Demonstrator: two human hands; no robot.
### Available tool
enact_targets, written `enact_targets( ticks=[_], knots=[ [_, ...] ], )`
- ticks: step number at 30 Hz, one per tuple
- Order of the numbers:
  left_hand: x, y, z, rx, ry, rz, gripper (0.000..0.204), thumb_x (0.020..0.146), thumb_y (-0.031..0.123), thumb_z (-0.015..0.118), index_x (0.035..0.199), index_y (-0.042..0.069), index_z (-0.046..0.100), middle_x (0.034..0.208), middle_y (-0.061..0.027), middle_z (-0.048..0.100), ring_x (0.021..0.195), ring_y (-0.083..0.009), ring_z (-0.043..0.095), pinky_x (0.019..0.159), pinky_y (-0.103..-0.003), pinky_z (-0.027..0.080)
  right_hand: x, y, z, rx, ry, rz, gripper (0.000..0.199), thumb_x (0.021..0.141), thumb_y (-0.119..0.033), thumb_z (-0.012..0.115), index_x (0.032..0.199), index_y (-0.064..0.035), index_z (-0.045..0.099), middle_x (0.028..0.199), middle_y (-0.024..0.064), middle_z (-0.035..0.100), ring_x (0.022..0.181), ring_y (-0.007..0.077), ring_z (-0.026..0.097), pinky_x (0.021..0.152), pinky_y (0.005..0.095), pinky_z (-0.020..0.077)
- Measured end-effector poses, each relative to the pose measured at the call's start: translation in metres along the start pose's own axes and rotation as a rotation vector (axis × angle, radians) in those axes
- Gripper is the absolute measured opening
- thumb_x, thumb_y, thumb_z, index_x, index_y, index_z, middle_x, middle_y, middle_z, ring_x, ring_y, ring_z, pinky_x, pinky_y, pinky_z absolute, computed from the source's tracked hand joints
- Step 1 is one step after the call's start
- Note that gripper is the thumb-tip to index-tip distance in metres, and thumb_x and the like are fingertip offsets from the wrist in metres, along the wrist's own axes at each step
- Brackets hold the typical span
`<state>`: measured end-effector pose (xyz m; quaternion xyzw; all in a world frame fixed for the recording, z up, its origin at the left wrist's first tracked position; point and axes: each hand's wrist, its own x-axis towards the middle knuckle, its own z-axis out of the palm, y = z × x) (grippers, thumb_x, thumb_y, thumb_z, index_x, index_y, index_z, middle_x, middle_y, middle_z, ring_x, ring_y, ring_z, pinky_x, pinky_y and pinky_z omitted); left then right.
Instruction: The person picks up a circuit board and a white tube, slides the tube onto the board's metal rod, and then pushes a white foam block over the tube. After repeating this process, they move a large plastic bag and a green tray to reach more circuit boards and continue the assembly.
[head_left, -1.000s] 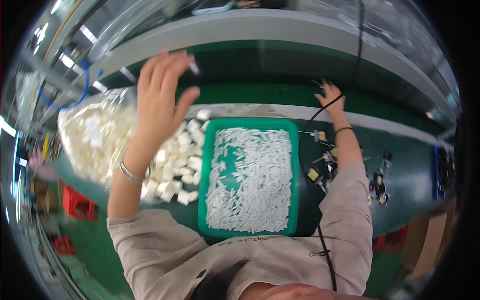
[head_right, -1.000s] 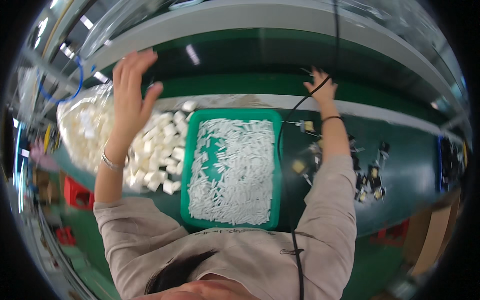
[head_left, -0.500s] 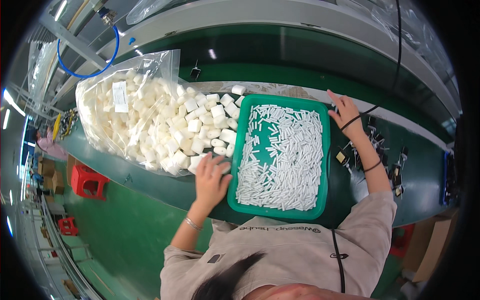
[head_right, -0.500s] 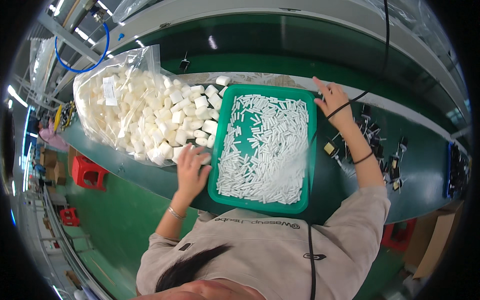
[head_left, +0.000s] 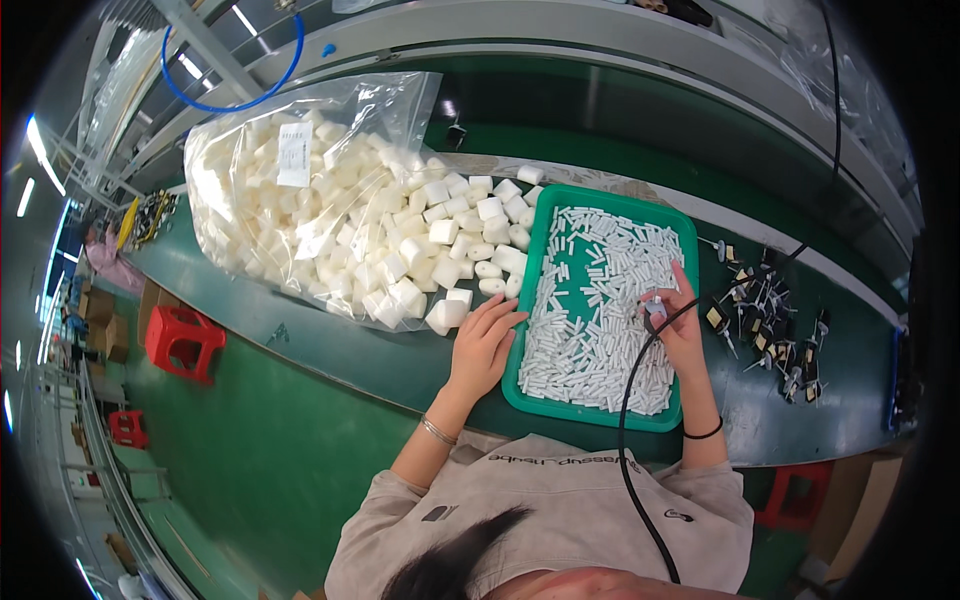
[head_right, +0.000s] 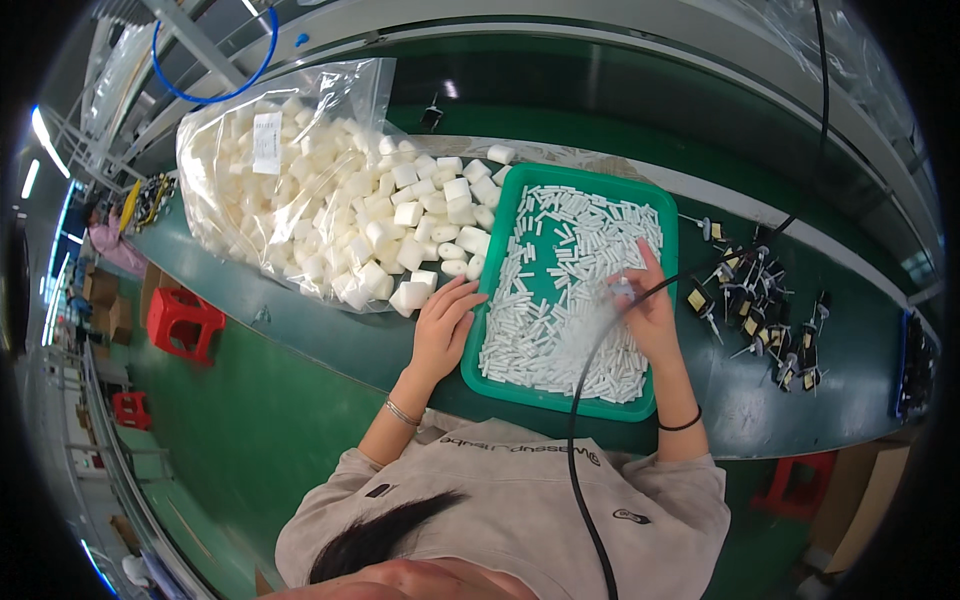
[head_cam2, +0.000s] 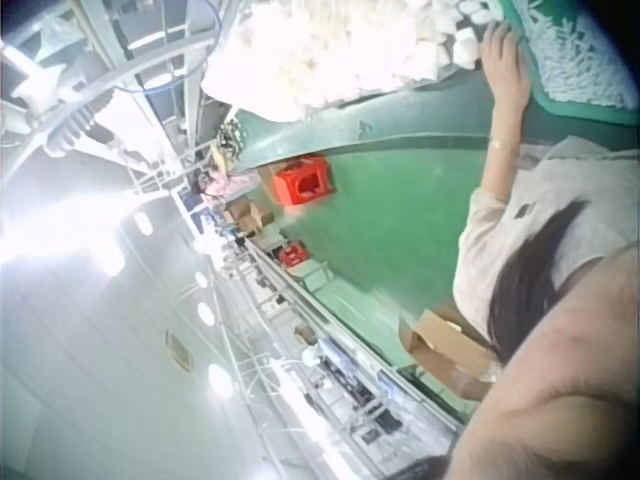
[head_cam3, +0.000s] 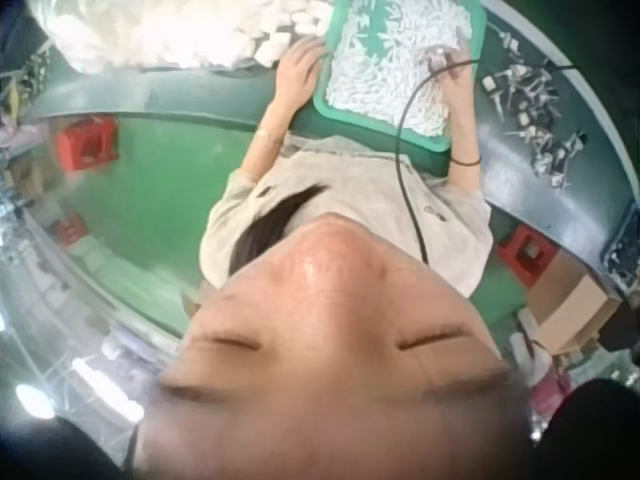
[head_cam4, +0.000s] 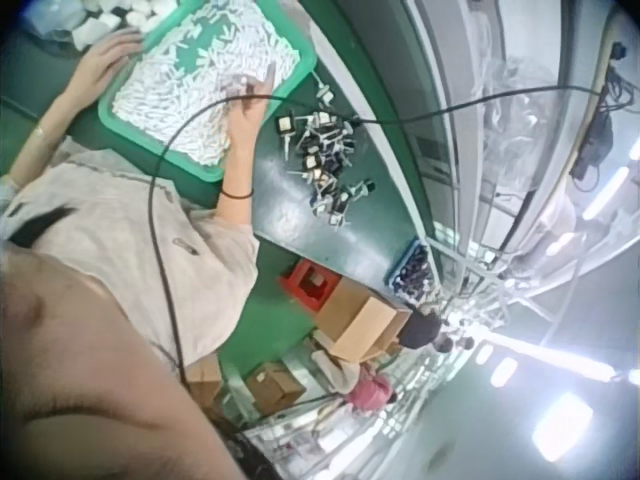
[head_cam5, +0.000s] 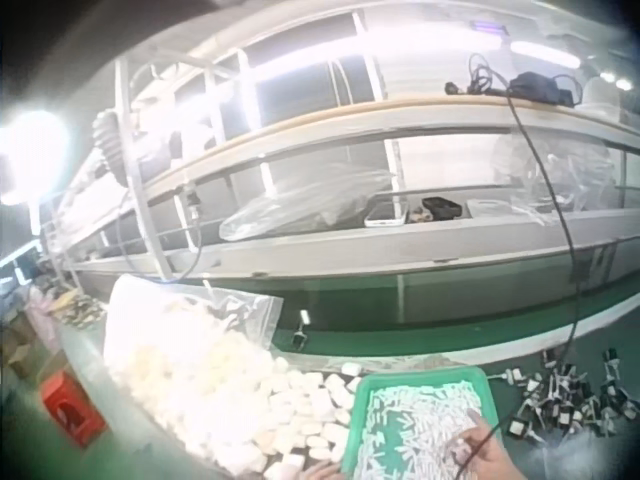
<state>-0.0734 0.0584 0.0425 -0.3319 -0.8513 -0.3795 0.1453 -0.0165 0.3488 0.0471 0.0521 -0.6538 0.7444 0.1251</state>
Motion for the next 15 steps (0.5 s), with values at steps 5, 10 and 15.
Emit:
enact_targets(
  ticks=[5, 10, 15],
  knots=[
    [0.0009, -0.0041, 0.0022, 0.029, 0.017, -0.005, 0.025, 0.077, 0.002, 0.054, 0.099, 0.009, 0.061, 0.107, -0.0056, 0.058, 0.11, -0.0262, 0.049, 0.087, -0.037, 0.04, 0.002, 0.0034, -0.0024, 0.007, 0.026, -0.033, 0.072, 0.082, -0.007, 0.059, 0.139, -0.0054, 0.015, 0.1, 0.0047, 0.057, 0.089, 0.0125, 0.053, 0.081, 0.025, 0.0415],
    [0.0049, -0.001, 0.001, 0.035, 0.042, -0.032, 0.024, 0.075, -0.001, 0.054, 0.097, 0.008, 0.061, 0.103, -0.0063, 0.061, 0.107, -0.0269, 0.052, 0.086, -0.036, 0.041, 0.0018, 0.0021, -0.0054, 0.012, 0.067, -0.057, 0.072, 0.083, -0.009, 0.059, 0.139, -0.006, 0.013, 0.1, 0.0072, 0.058, 0.09, 0.0131, 0.054, 0.079, 0.0254, 0.0436],
    [0.0033, -0.0001, 0.0017, 0.121, 0.011, -0.006, 0.026, 0.075, 0.002, 0.054, 0.1, 0.01, 0.06, 0.106, -0.0037, 0.058, 0.108, -0.0242, 0.05, 0.085, -0.037, 0.041, 0.0036, 0.0001, -0.008, 0.107, 0.234, -0.112, 0.072, 0.085, -0.011, 0.057, 0.139, -0.0067, 0.01, 0.097, 0.0086, 0.059, 0.094, 0.0169, 0.056, 0.082, 0.0302, 0.0461]
  ],
)
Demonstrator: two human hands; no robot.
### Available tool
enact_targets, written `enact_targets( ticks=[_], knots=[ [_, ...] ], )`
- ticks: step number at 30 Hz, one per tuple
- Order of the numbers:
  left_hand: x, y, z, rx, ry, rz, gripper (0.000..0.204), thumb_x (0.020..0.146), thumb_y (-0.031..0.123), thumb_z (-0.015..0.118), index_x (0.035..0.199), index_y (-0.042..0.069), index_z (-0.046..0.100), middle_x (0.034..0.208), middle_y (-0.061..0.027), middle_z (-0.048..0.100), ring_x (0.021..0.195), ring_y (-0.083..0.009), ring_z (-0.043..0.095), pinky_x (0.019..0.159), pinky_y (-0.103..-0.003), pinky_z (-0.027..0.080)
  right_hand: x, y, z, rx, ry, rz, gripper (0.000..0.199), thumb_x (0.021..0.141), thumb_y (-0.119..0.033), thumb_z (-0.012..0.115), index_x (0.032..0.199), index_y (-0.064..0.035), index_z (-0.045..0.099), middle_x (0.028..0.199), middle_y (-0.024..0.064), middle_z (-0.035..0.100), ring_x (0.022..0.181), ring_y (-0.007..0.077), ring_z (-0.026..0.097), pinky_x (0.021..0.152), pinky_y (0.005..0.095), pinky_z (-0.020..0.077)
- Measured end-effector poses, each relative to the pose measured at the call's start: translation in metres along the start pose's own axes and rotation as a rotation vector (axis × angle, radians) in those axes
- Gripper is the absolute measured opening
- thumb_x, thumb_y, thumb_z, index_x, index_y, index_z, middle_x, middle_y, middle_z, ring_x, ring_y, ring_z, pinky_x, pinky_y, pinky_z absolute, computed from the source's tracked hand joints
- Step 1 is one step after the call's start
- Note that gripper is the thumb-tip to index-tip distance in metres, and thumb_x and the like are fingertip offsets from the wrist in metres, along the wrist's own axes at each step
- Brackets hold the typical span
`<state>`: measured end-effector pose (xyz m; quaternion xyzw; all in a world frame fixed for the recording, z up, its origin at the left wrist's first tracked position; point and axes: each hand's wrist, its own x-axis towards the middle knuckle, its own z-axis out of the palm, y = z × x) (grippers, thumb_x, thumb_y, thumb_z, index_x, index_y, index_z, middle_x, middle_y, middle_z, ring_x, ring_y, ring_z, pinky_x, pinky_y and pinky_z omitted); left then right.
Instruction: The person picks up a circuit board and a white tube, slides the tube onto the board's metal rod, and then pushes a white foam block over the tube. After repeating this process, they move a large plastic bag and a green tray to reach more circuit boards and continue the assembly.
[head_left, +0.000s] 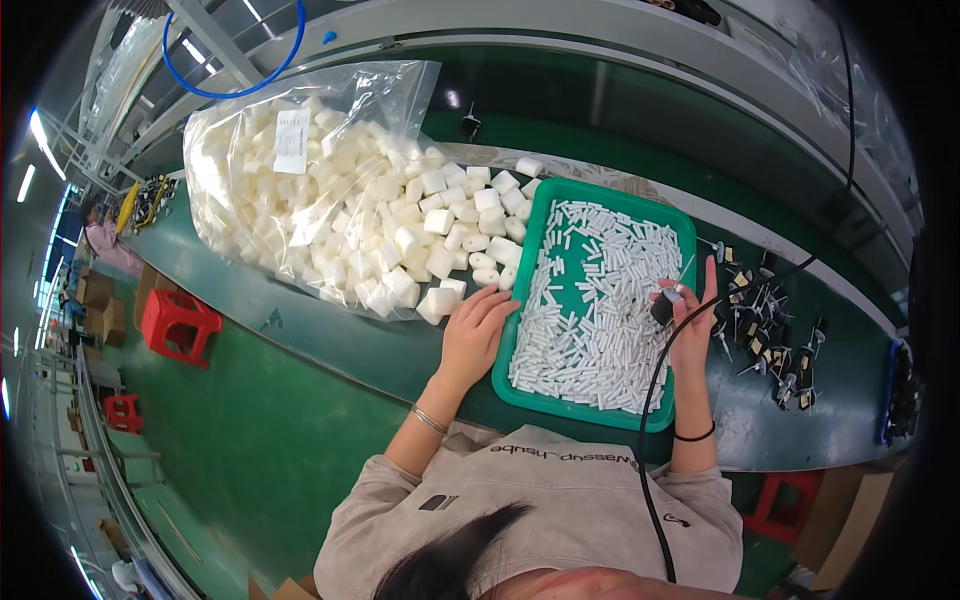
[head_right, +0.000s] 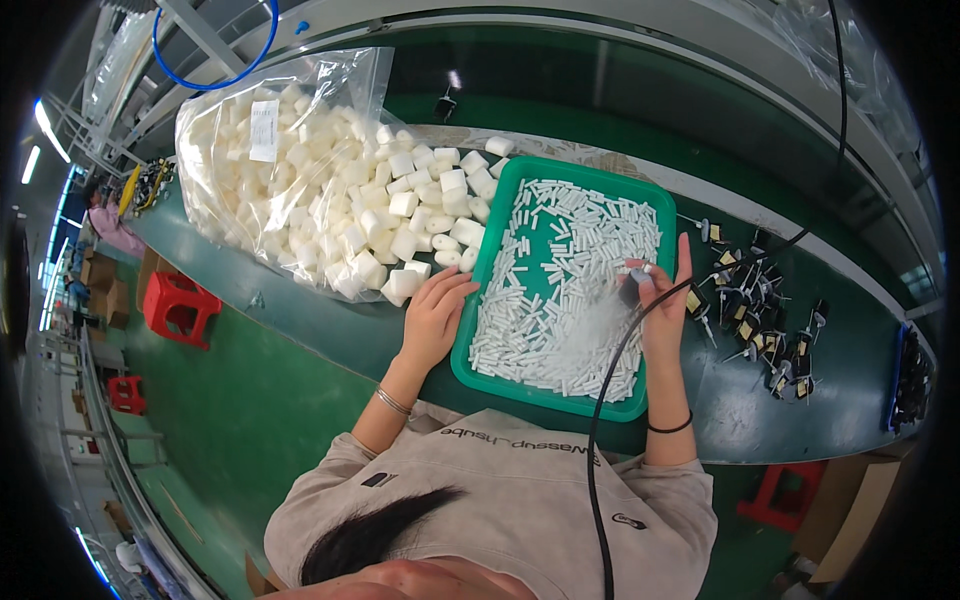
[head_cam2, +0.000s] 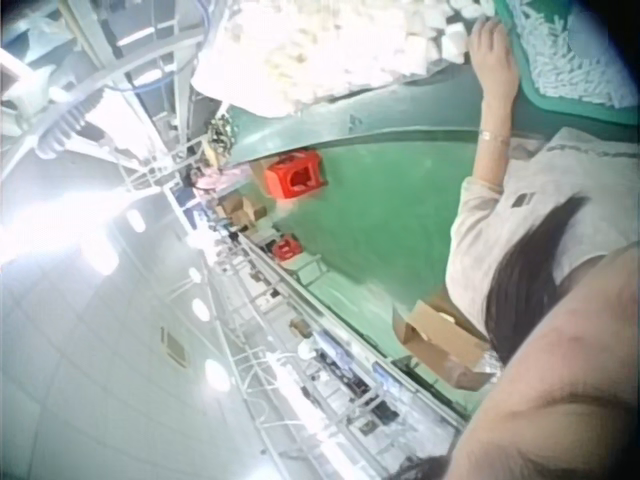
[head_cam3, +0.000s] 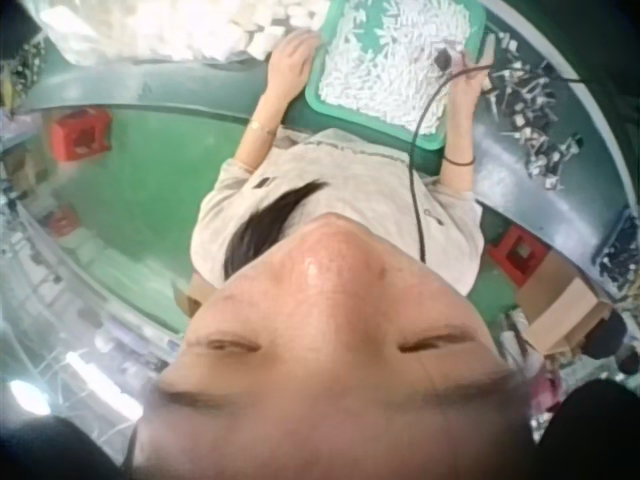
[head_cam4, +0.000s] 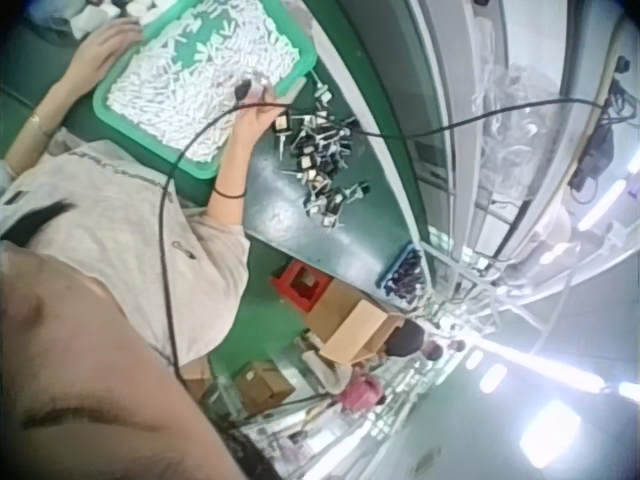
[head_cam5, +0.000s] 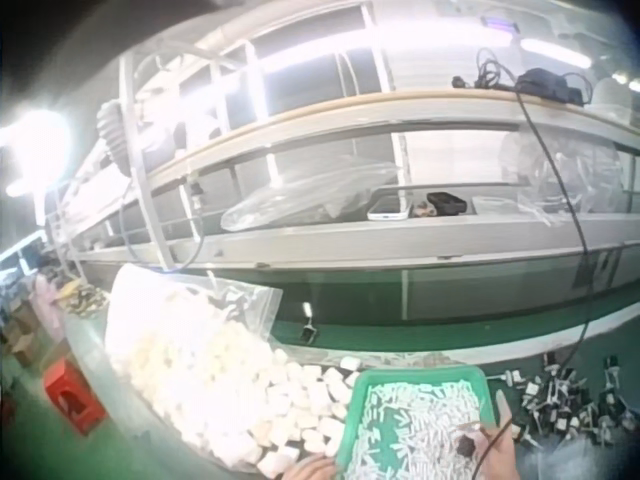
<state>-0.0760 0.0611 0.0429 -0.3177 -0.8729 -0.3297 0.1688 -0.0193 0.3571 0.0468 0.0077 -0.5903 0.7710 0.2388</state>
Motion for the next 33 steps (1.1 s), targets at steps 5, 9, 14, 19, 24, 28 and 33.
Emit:
enact_targets(
  ticks=[5, 9, 14, 19, 24, 28, 33],
  knots=[
    [0.002, 0.002, 0.002, 0.113, 0.1, 0.069, 0.025, 0.072, 0.003, 0.058, 0.095, 0.01, 0.061, 0.106, -0.0036, 0.058, 0.106, -0.0268, 0.05, 0.083, -0.038, 0.042, -0.002, -0.01, -0.001, -0.007, 0.017, 0.066, 0.074, 0.085, -0.013, 0.057, 0.14, -0.0118, 0.007, 0.102, 0.0144, 0.058, 0.092, 0.0198, 0.058, 0.081, 0.0334, 0.048],
    [0.02, 0.021, -0.012, 0.154, 0.166, 0.115, 0.021, 0.07, 0.004, 0.06, 0.091, 0.009, 0.062, 0.101, -0.0048, 0.059, 0.097, -0.0255, 0.051, 0.08, -0.04, 0.041, -0.001, -0.011, 0.01, 0.087, -0.145, 0.267, 0.082, 0.085, -0.009, 0.055, 0.14, -0.019, -0.005, 0.109, 0.0201, 0.057, 0.083, 0.0198, 0.06, 0.069, 0.0287, 0.051],
    [0.066, 0.087, 0.0, -0.251, -0.247, 0.257, 0.043, 0.066, 0.011, 0.068, 0.107, 0.011, 0.055, 0.109, -0.0053, 0.054, 0.092, -0.0281, 0.052, 0.078, -0.036, 0.044, -0.005, -0.022, 0.038, -0.045, -0.333, 0.371, 0.102, 0.077, 0.009, 0.055, 0.136, -0.022, -0.021, 0.121, 0.0131, 0.052, 0.073, 0.0065, 0.055, 0.068, 0.0198, 0.0464],
    [0.088, 0.087, 0.025, -0.292, -0.417, 0.305, 0.05, 0.062, 0.014, 0.072, 0.108, 0.011, 0.054, 0.107, -0.0043, 0.055, 0.086, -0.0242, 0.056, 0.07, -0.034, 0.047, -0.006, -0.016, 0.035, -0.15, -0.377, 0.29, 0.107, 0.074, 0.003, 0.064, 0.136, -0.0147, -0.021, 0.136, 0.0146, 0.034, 0.078, 0.0133, 0.057, 0.065, 0.0202, 0.0463],
    [0.09, 0.066, 0.04, -0.469, -0.379, 0.06, 0.022, 0.067, 0.002, 0.068, 0.086, 0.005, 0.06, 0.082, -0.0049, 0.061, 0.07, -0.0203, 0.061, 0.056, -0.028, 0.047, 0.002, -0.028, 0.014, 0.19, -0.206, 0.515, 0.084, 0.087, -0.029, 0.051, 0.135, -0.0393, -0.017, 0.142, 0.0168, 0.023, 0.094, 0.0317, 0.06, 0.062, 0.0282, 0.0503],
    [0.089, 0.058, 0.049, -0.514, -0.411, -0.053, 0.018, 0.07, -0.001, 0.066, 0.086, 0.004, 0.06, 0.08, -0.0051, 0.061, 0.067, -0.0151, 0.06, 0.053, -0.025, 0.046, 0.013, -0.037, 0.012, 0.183, -0.216, 0.579, 0.093, 0.072, -0.072, 0.041, 0.137, -0.0339, -0.012, 0.14, 0.0194, 0.025, 0.095, 0.0336, 0.059, 0.069, 0.0383, 0.0536],
    [0.09, 0.05, 0.041, -0.374, -0.392, -0.048, 0.02, 0.069, 0.001, 0.067, 0.087, 0.006, 0.06, 0.082, -0.0052, 0.06, 0.069, -0.0179, 0.057, 0.059, -0.027, 0.047, 0.022, -0.032, -0.004, -0.064, -0.122, 0.259, 0.092, 0.076, -0.066, 0.045, 0.139, -0.0141, 0.003, 0.123, 0.0189, 0.044, 0.079, 0.0228, 0.061, 0.062, 0.0321, 0.0528]
  ],
)
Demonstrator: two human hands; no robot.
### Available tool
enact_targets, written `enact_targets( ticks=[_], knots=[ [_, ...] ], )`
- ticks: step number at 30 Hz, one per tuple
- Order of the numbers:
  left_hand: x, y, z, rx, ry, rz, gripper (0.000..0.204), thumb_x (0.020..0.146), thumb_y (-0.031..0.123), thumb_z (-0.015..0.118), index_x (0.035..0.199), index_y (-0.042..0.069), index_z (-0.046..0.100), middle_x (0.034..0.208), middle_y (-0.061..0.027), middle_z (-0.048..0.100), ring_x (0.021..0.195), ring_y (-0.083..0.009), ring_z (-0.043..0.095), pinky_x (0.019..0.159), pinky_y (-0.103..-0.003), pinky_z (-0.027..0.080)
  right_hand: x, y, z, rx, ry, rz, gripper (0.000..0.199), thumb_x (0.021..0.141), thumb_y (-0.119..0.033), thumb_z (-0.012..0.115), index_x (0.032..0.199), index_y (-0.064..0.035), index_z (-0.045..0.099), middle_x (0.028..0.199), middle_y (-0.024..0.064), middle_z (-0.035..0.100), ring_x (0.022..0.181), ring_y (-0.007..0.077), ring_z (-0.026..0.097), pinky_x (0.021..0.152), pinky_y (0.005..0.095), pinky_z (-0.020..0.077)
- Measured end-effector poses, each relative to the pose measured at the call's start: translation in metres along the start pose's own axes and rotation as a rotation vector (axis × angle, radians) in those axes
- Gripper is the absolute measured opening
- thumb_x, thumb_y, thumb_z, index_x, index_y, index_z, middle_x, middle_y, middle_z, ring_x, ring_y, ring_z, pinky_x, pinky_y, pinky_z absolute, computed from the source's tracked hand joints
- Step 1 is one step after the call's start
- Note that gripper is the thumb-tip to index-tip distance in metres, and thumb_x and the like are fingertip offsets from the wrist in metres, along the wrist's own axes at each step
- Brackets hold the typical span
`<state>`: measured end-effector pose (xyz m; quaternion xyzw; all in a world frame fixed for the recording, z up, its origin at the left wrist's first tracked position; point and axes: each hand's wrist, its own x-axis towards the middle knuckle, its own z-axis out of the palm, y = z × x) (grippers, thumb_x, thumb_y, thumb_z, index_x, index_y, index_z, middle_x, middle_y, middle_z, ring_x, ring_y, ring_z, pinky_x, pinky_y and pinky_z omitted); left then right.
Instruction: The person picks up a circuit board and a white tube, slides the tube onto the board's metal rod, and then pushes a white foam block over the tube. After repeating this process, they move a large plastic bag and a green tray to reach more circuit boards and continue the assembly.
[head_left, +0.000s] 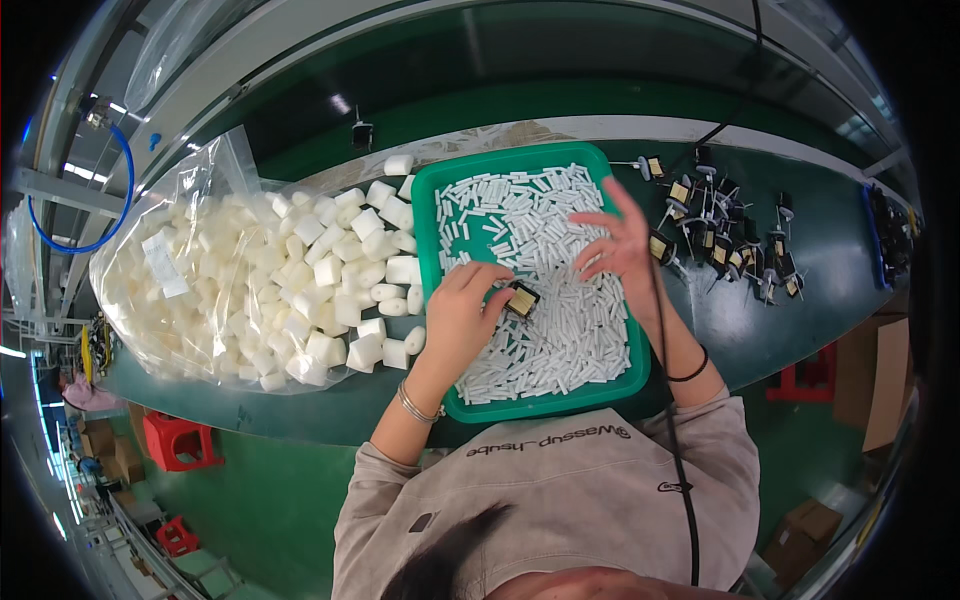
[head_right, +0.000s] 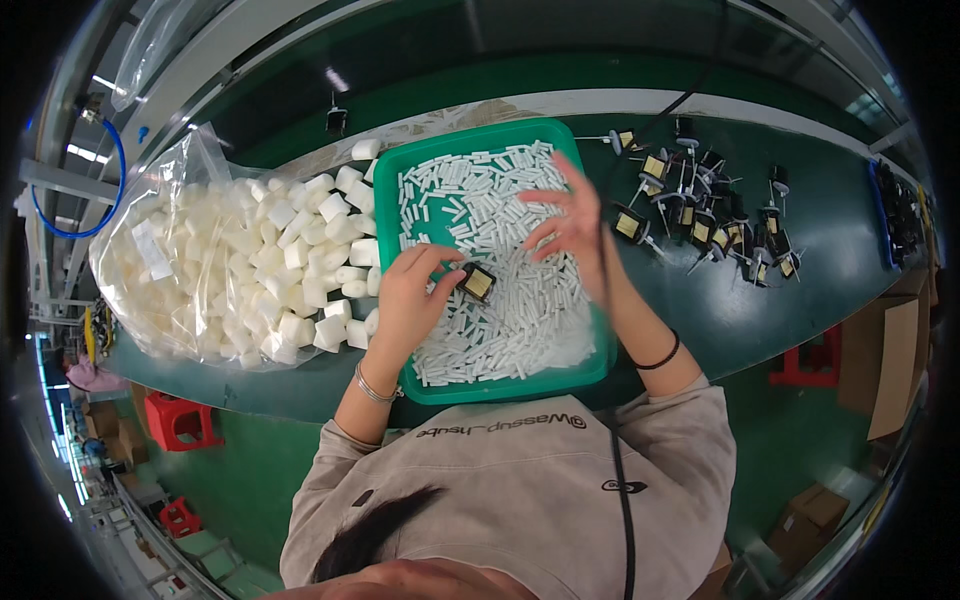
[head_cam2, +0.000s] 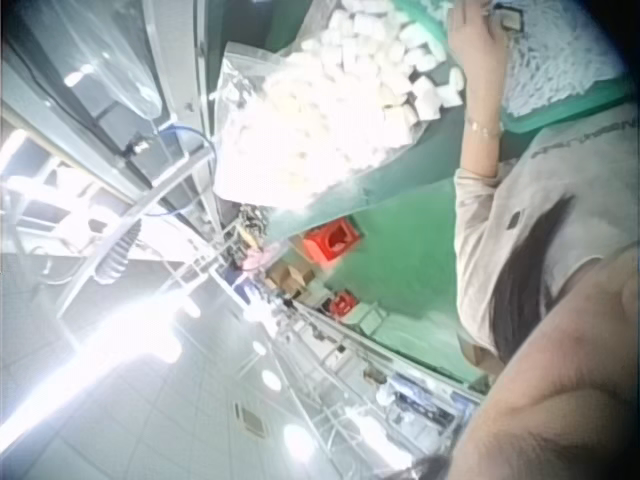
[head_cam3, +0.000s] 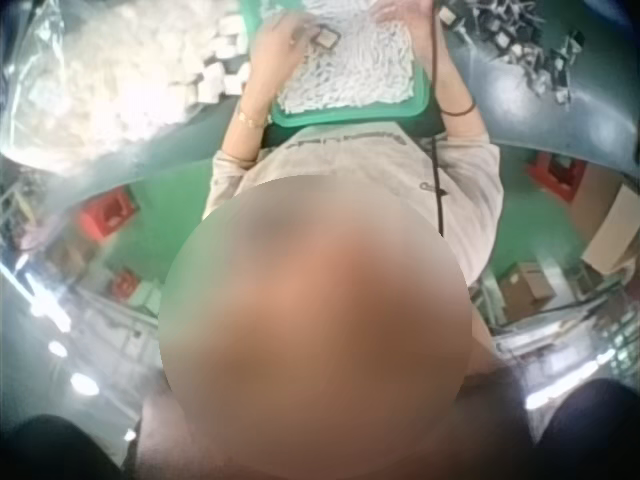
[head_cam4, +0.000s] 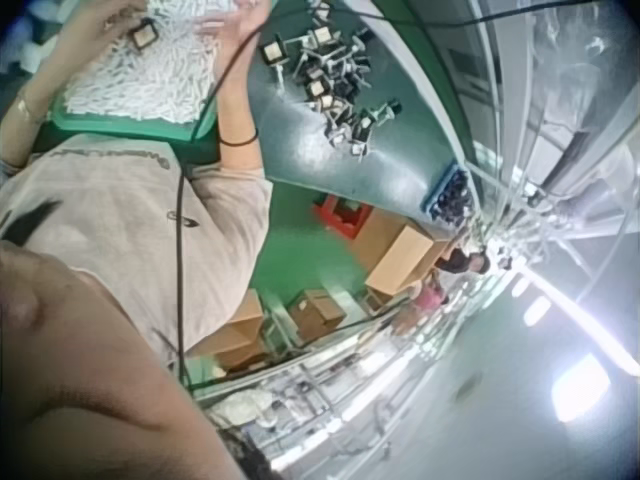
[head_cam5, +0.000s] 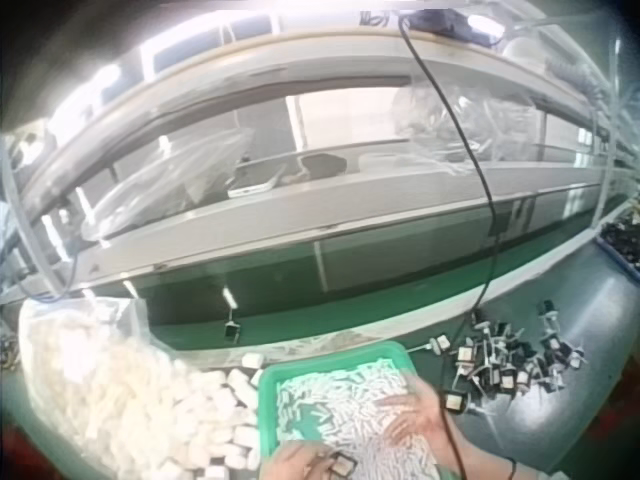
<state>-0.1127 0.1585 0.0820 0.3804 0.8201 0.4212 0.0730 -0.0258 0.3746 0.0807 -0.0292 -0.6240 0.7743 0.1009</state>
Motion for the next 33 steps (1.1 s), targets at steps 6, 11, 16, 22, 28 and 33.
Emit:
enact_targets(
  ticks=[6, 11, 16, 22, 28, 33],
  knots=[
    [-0.013, -0.004, -0.011, 0.339, 0.09, 0.257, 0.025, 0.065, 0.01, 0.069, 0.088, 0.008, 0.06, 0.098, -0.0039, 0.058, 0.102, -0.0273, 0.049, 0.083, -0.038, 0.042, 0.012, -0.012, -0.012, -0.013, 0.534, -0.544, 0.056, 0.09, -0.032, 0.043, 0.134, -0.005, 0.021, 0.107, 0.0146, 0.049, 0.07, 0.0122, 0.053, 0.059, 0.0237, 0.0453],
    [-0.034, -0.027, -0.009, 0.363, 0.04, 0.215, 0.022, 0.068, 0.013, 0.067, 0.089, 0.01, 0.061, 0.104, -0.003, 0.058, 0.109, -0.0274, 0.047, 0.09, -0.041, 0.039, 0.014, 0.001, -0.015, -0.059, 0.641, -0.471, 0.041, 0.091, -0.015, 0.044, 0.128, -0.0049, 0.031, 0.103, 0.0105, 0.051, 0.07, 0.0096, 0.051, 0.059, 0.0227, 0.0441],
    [-0.032, -0.027, -0.008, 0.357, 0.079, 0.22, 0.017, 0.071, 0.013, 0.065, 0.087, 0.009, 0.061, 0.101, -0.0027, 0.059, 0.105, -0.0245, 0.05, 0.092, -0.04, 0.038, 0.017, 0.015, 0.002, -0.101, 0.552, -0.411, 0.044, 0.088, -0.008, 0.046, 0.129, -0.0035, 0.031, 0.099, 0.0096, 0.051, 0.068, 0.0084, 0.05, 0.057, 0.0217, 0.0432],
    [-0.037, -0.03, -0.009, 0.251, 0.162, 0.219, 0.018, 0.069, 0.008, 0.066, 0.087, 0.01, 0.062, 0.099, -0.0018, 0.061, 0.104, -0.0272, 0.051, 0.089, -0.04, 0.039, 0.026, 0.001, 0.012, -0.148, 0.516, -0.444, 0.047, 0.087, -0.009, 0.048, 0.129, -0.0035, 0.03, 0.102, 0.0097, 0.05, 0.068, 0.0077, 0.048, 0.06, 0.0211, 0.0429],
    [-0.058, -0.016, -0.039, 0.375, 0.402, 0.164, 0.021, 0.068, 0.008, 0.067, 0.089, 0.01, 0.062, 0.106, -0.0054, 0.058, 0.109, -0.0342, 0.046, 0.09, -0.042, 0.037, 0.064, -0.007, 0.033, -0.162, 0.364, -0.419, 0.051, 0.083, -0.006, 0.053, 0.129, -0.0055, 0.032, 0.103, 0.0086, 0.049, 0.077, 0.0094, 0.048, 0.065, 0.0229, 0.0442],
    [-0.111, -0.021, -0.073, 0.552, 0.638, -0.01, 0.026, 0.073, 0.013, 0.065, 0.097, 0.007, 0.06, 0.116, -0.0107, 0.052, 0.118, -0.0354, 0.037, 0.095, -0.044, 0.031, 0.119, 0.007, 0.051, -0.513, 0.197, -0.369, 0.052, 0.078, -0.017, 0.064, 0.124, -0.0088, 0.041, 0.11, 0.0112, 0.051, 0.098, 0.0186, 0.049, 0.081, 0.03, 0.0426]
  ],
)
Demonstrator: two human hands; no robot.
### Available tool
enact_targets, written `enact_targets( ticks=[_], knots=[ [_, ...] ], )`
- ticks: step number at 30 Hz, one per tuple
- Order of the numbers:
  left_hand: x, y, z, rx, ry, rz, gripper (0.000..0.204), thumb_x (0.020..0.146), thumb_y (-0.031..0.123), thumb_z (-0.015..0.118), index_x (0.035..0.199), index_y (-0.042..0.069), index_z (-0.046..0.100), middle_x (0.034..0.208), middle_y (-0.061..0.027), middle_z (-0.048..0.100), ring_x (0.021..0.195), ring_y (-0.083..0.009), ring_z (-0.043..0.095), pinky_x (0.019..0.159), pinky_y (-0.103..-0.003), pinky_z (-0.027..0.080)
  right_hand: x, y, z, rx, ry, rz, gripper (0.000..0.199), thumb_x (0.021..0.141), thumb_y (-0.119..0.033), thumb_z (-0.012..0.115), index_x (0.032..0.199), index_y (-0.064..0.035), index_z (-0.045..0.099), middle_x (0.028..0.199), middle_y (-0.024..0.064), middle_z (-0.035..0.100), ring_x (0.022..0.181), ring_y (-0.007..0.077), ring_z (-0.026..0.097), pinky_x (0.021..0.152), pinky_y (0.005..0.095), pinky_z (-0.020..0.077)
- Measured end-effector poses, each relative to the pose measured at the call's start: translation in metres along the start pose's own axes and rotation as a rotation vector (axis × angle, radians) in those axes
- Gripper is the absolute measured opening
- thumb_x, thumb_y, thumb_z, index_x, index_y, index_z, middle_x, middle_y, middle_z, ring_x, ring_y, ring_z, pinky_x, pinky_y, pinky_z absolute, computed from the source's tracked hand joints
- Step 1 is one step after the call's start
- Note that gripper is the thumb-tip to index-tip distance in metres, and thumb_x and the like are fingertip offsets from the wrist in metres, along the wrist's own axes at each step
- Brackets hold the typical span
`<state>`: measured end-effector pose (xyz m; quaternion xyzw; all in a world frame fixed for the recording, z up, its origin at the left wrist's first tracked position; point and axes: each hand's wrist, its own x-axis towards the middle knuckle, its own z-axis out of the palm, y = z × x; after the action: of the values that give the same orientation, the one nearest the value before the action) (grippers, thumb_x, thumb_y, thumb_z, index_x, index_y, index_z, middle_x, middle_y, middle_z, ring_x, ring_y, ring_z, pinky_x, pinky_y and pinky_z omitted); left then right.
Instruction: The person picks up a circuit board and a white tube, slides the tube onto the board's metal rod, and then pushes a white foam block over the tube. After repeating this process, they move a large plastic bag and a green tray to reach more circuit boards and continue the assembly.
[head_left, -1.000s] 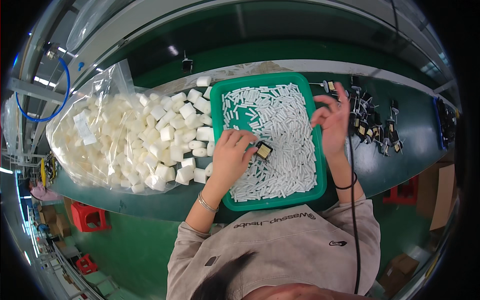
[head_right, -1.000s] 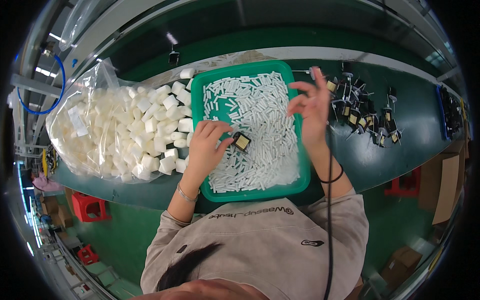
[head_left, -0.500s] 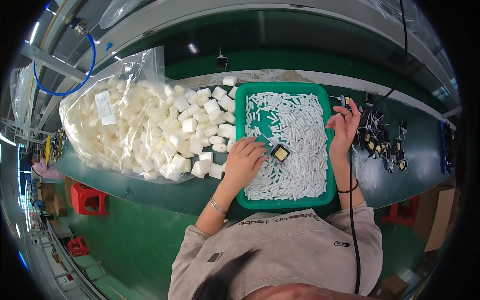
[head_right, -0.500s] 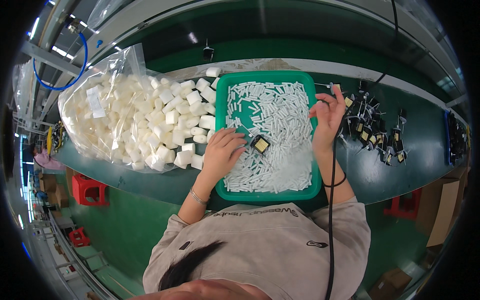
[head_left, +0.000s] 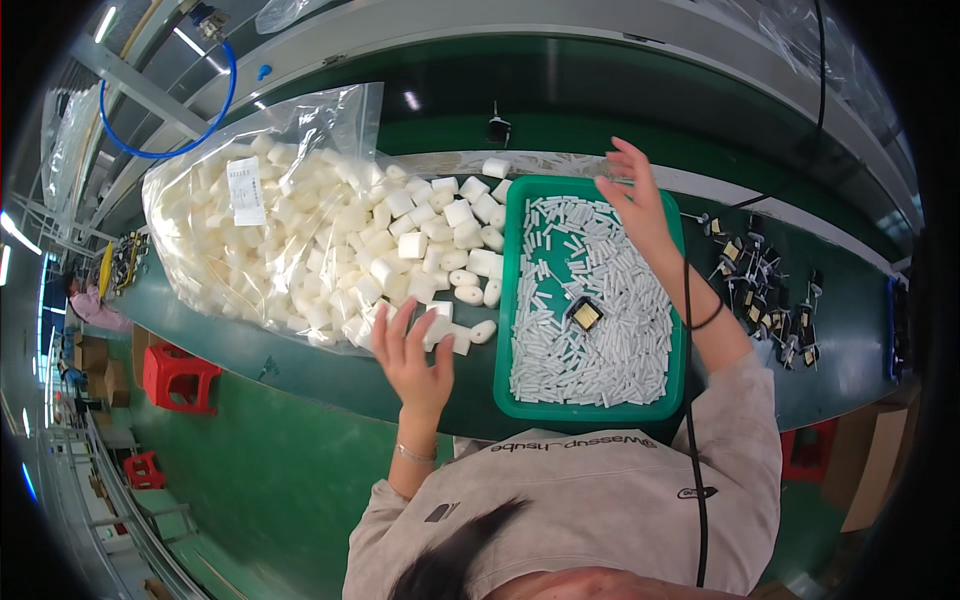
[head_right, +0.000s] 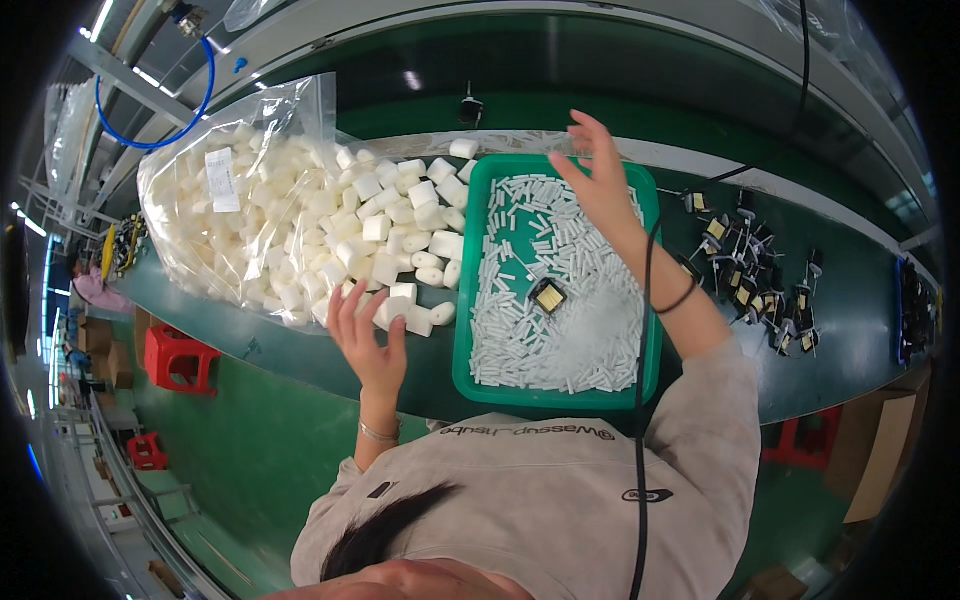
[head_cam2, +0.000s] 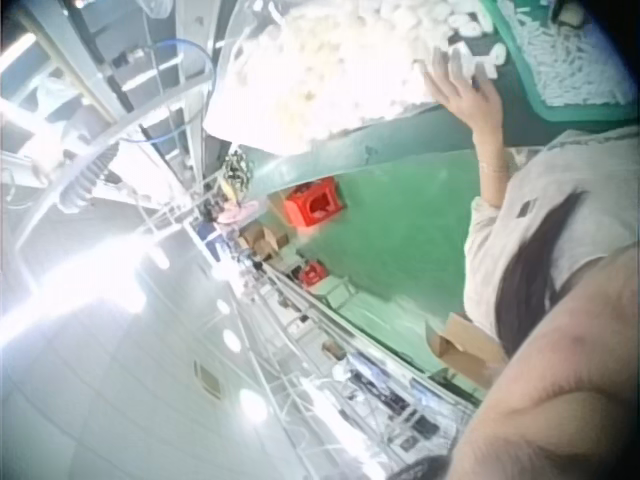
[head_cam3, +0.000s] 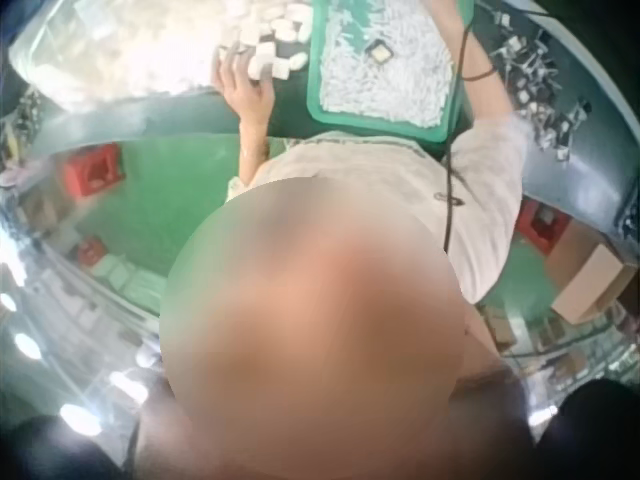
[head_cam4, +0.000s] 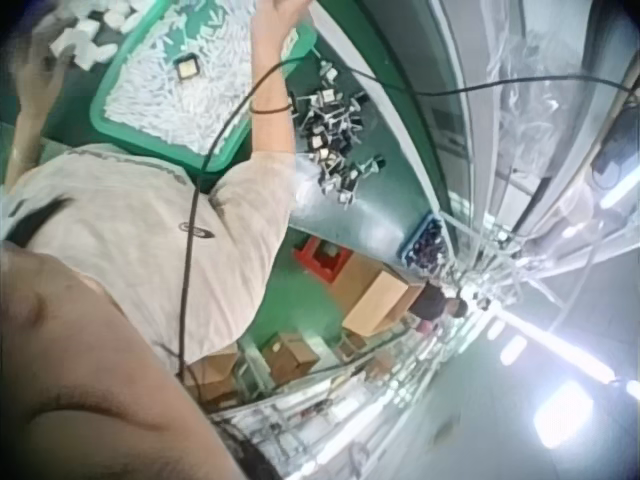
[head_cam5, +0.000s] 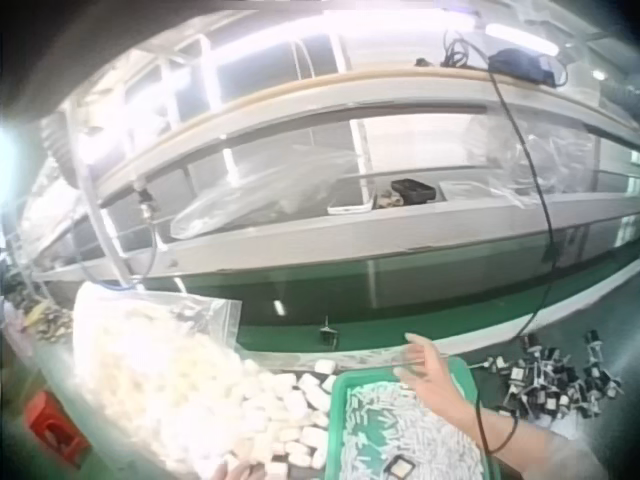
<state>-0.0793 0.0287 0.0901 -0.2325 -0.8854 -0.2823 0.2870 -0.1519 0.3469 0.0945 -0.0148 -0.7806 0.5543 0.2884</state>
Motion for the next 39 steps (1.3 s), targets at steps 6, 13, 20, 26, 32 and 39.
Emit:
enact_targets(
  ticks=[6, 13, 20, 26, 32, 39],
  knots=[
    [-0.038, 0.003, -0.015, 0.141, 0.054, -0.146, 0.032, 0.076, 0.018, 0.064, 0.105, 0.007, 0.057, 0.12, -0.0117, 0.048, 0.111, -0.0345, 0.035, 0.093, -0.043, 0.03, 0.05, 0.038, 0.042, -0.305, -0.266, -0.1, 0.051, 0.079, -0.031, 0.063, 0.121, -0.0087, 0.045, 0.113, 0.014, 0.052, 0.106, 0.0262, 0.048, 0.09, 0.0347, 0.0388],
    [-0.05, 0.015, -0.005, 0.08, -0.189, -0.088, 0.026, 0.071, 0.011, 0.065, 0.096, 0.009, 0.061, 0.115, -0.0092, 0.05, 0.106, -0.0312, 0.04, 0.089, -0.04, 0.034, 0.036, 0.036, 0.043, -0.314, -0.308, -0.17, 0.055, 0.077, -0.037, 0.063, 0.121, -0.0093, 0.045, 0.111, 0.0176, 0.051, 0.107, 0.0306, 0.048, 0.089, 0.038, 0.04],
    [-0.021, 0.024, 0.009, 0.089, -0.28, -0.035, 0.045, 0.071, 0.013, 0.066, 0.113, 0.008, 0.051, 0.122, -0.0142, 0.043, 0.111, -0.0361, 0.036, 0.092, -0.043, 0.032, 0.039, 0.024, 0.052, -0.422, -0.349, -0.245, 0.05, 0.077, -0.035, 0.062, 0.117, -0.0082, 0.05, 0.112, 0.0142, 0.052, 0.103, 0.0317, 0.048, 0.087, 0.0387, 0.0408],
    [-0.04, 0.017, 0.023, 0.282, -0.315, -0.145, 0.076, 0.063, 0.032, 0.074, 0.129, 0.018, 0.039, 0.141, -0.018, 0.015, 0.127, -0.0503, 0.008, 0.09, -0.072, 0.009, 0.065, 0.045, 0.118, -0.784, -0.595, -0.167, 0.058, 0.076, -0.048, 0.057, 0.118, -0.0097, 0.05, 0.112, 0.0133, 0.051, 0.106, 0.0303, 0.046, 0.087, 0.0414, 0.0415],
    [-0.029, 0.009, 0.028, 0.294, -0.387, -0.266, 0.08, 0.06, 0.035, 0.076, 0.13, 0.027, 0.039, 0.143, -0.0193, 0.008, 0.127, -0.0521, 0.003, 0.087, -0.073, 0.014, 0.072, 0.033, 0.152, -0.867, -0.694, -0.075, 0.062, 0.076, -0.055, 0.051, 0.12, -0.0118, 0.05, 0.116, 0.0152, 0.048, 0.108, 0.0316, 0.046, 0.087, 0.0435, 0.0419],
    [-0.041, 0.008, 0.009, 0.374, -0.382, -0.223, 0.078, 0.063, 0.043, 0.072, 0.13, 0.022, 0.039, 0.141, -0.0197, 0.014, 0.127, -0.0498, 0.007, 0.092, -0.069, 0.014, 0.071, 0.032, 0.153, -0.784, -0.768, -0.089, 0.054, 0.08, -0.053, 0.048, 0.114, -0.0119, 0.056, 0.113, 0.0148, 0.053, 0.109, 0.0316, 0.046, 0.088, 0.0421, 0.0419]
  ],
)
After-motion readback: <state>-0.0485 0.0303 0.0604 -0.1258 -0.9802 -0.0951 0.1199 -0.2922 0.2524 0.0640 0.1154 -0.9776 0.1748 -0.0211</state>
